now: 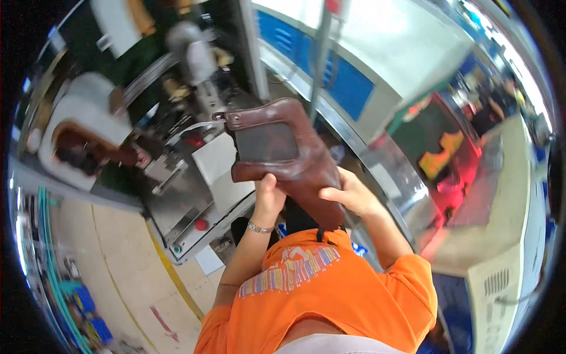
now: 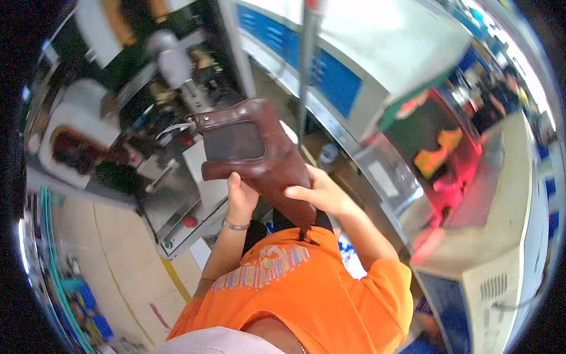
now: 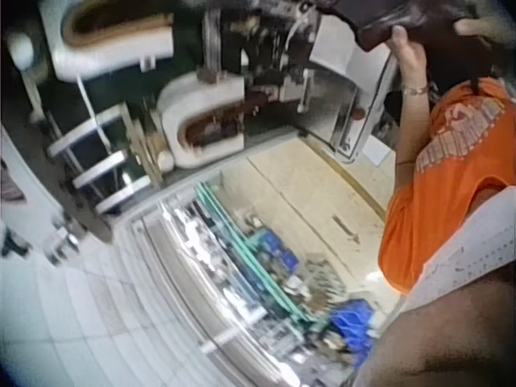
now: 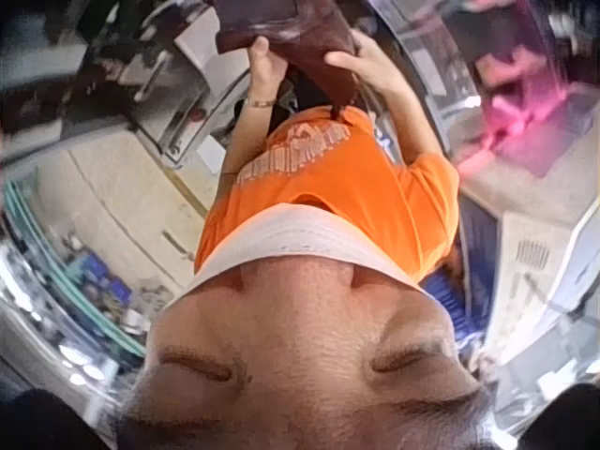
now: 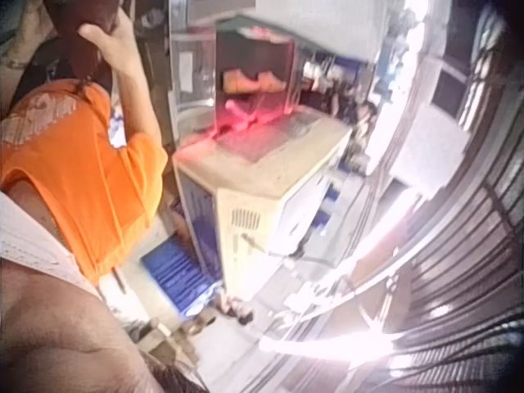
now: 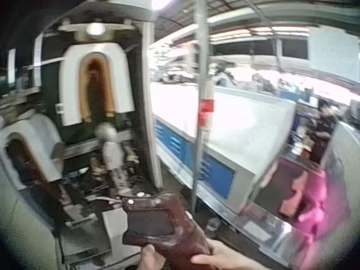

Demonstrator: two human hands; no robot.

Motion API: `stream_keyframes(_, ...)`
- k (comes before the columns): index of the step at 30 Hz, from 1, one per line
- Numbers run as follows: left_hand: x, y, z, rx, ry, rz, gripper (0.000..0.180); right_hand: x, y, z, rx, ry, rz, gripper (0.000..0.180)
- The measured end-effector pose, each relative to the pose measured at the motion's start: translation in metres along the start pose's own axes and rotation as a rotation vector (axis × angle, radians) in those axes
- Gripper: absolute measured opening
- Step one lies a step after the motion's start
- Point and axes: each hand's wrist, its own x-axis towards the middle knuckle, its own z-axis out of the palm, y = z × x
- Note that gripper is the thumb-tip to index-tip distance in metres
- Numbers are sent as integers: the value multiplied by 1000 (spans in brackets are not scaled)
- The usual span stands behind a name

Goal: The person repeatedly places brown shoe uppers into a shoe-lasting machine, presses a button to activate the machine, and then removes the processed uppers. The person handles the shoe parts one at a time, placing them into the machine's molds and retrieving them after the cycle completes.

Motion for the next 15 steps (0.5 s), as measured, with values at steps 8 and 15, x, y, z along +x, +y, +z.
stream_keyframes(8,-33,-83,-22,-17,236,-1065,49,-63,35,-90,-336,469,101,28)
stream_keyframes(15,-21,-71,-88,119,293,-969,47,-94,21,-354,-1034,1016,109,44)
